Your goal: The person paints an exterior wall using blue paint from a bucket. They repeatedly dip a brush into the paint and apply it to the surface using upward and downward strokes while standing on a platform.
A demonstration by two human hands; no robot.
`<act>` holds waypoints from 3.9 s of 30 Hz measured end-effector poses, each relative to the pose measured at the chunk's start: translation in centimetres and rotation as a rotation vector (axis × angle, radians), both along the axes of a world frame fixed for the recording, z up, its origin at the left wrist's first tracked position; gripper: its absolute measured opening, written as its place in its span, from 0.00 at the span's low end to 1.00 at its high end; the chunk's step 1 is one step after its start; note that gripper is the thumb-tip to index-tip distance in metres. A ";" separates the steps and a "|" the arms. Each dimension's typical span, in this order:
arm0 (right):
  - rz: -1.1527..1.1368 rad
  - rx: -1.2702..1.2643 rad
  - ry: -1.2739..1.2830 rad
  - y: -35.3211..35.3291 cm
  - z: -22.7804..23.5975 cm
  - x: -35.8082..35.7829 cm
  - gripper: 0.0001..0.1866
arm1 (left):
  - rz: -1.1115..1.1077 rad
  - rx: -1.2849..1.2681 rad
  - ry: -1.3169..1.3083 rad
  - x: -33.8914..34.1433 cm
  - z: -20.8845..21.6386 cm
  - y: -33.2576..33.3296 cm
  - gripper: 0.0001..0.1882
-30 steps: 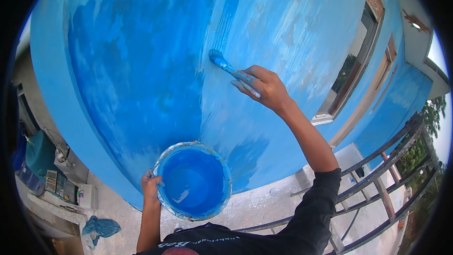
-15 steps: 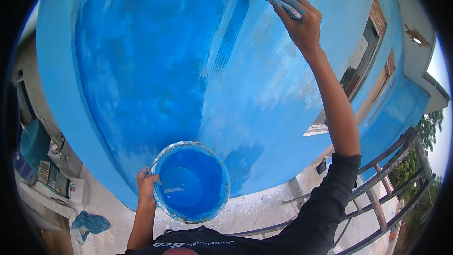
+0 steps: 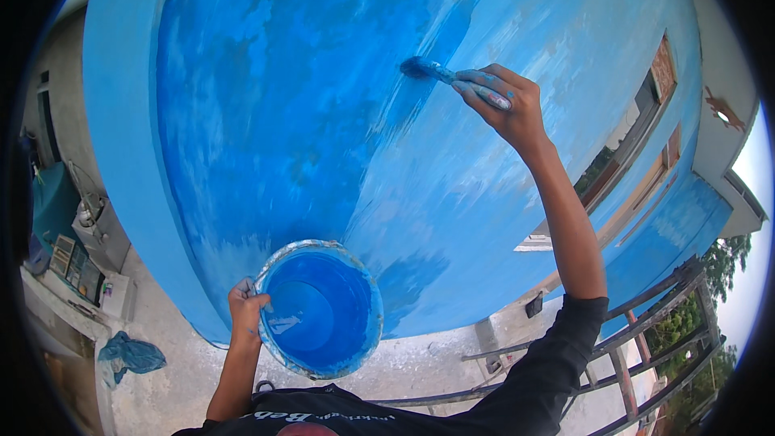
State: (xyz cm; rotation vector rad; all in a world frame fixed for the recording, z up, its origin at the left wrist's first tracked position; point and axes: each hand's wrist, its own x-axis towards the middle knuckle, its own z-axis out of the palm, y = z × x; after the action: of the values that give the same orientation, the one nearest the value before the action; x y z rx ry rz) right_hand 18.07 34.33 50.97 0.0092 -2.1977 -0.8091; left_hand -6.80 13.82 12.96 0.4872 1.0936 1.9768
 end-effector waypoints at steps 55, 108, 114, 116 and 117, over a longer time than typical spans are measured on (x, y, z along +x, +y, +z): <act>-0.021 -0.257 -0.198 -1.4 -18.1 0.9 0.10 | -0.009 -0.039 0.036 -1.3 -1.7 -0.2 0.14; 0.031 -0.121 0.467 2.5 -17.7 0.6 0.06 | 0.255 -0.152 -0.095 -0.6 -2.3 -2.7 0.10; 0.184 -0.337 0.266 5.3 -29.7 -0.4 0.09 | 0.294 -0.203 -0.113 0.0 -3.4 -2.8 0.10; 0.082 -0.473 0.019 5.1 -32.3 0.8 0.10 | 0.295 -0.205 -0.073 -0.5 -5.0 -2.8 0.09; 0.033 -0.539 -0.106 5.6 -33.1 1.3 0.11 | 0.313 -0.197 -0.073 -0.3 -5.3 -2.8 0.09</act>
State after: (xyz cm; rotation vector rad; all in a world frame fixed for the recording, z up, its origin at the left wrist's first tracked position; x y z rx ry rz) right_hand 19.36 39.88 17.89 -0.1814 -2.4438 -0.1822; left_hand -7.13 11.01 7.68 0.1429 1.3668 2.1033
